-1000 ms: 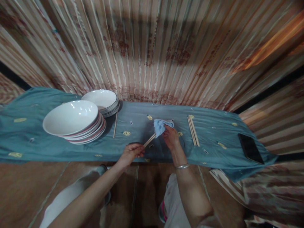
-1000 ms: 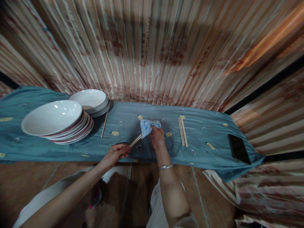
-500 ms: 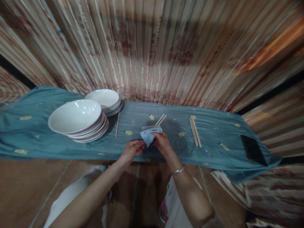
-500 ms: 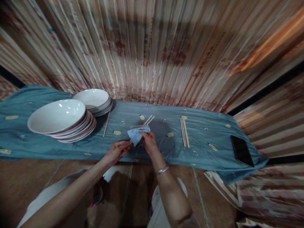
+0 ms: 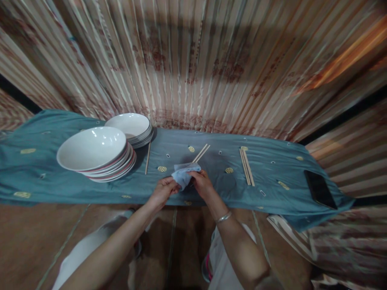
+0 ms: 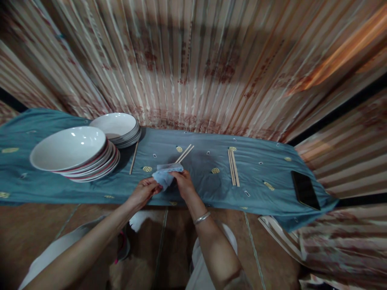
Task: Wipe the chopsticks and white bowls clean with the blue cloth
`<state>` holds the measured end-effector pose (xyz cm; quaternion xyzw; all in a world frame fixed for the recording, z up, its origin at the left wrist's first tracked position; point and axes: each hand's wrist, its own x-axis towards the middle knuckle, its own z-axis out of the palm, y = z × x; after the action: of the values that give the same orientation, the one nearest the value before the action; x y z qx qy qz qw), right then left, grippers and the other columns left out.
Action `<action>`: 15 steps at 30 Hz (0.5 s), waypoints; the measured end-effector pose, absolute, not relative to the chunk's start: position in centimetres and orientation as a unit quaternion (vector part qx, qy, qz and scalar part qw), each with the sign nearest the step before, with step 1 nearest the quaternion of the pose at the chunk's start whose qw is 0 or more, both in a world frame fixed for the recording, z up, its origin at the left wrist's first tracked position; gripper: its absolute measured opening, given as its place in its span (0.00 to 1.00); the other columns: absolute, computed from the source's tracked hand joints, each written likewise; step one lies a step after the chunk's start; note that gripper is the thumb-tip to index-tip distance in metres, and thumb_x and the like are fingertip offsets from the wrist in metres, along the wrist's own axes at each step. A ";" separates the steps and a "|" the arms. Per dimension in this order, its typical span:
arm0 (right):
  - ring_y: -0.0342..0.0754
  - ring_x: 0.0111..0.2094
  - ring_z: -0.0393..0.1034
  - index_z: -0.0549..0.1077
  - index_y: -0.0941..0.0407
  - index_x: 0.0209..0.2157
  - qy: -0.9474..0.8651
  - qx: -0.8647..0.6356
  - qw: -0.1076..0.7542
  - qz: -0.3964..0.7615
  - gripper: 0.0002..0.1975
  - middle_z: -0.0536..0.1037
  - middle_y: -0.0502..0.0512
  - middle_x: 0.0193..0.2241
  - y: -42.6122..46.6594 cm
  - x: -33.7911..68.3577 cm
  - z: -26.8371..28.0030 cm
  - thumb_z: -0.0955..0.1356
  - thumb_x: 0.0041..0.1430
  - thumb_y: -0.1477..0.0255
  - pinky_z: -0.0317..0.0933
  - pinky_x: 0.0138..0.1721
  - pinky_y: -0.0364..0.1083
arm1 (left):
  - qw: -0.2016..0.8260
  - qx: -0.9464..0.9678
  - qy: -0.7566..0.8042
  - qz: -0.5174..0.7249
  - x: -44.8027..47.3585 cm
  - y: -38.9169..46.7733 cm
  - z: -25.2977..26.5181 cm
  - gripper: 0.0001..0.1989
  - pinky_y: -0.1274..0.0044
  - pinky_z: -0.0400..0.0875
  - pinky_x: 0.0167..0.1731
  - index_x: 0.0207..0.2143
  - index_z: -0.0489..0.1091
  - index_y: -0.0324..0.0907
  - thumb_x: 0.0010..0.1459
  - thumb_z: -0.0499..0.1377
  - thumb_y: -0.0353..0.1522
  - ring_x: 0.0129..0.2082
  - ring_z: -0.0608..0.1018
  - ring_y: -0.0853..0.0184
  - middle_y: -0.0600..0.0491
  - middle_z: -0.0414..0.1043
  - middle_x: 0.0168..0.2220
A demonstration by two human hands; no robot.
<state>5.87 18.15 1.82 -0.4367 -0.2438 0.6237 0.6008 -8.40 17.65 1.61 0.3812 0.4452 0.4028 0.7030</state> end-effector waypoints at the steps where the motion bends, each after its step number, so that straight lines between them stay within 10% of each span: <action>1: 0.42 0.22 0.67 0.74 0.55 0.18 -0.235 -0.439 0.611 0.616 0.05 0.76 0.44 0.18 18.3 6.3 1.9 0.73 0.34 0.73 0.62 0.30 0.42 | 0.703 0.385 0.448 0.396 -8.5 17.6 1.6 0.12 0.83 0.56 0.17 0.18 0.72 0.38 0.36 0.68 0.37 0.14 0.63 0.78 0.56 0.69 0.16; 15: 0.41 0.25 0.70 0.71 0.55 0.20 -0.179 -0.435 0.702 0.535 0.05 0.76 0.44 0.21 19.9 12.9 2.1 0.72 0.41 0.75 0.64 0.29 0.41 | 0.690 0.412 0.478 0.356 -8.9 16.5 2.3 0.14 0.82 0.58 0.17 0.18 0.73 0.39 0.32 0.70 0.40 0.15 0.66 0.76 0.56 0.70 0.17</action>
<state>12.91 19.90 2.05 -0.4355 -0.1788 0.5348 0.7017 -8.94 16.53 2.34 0.4119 0.4777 0.3557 0.6896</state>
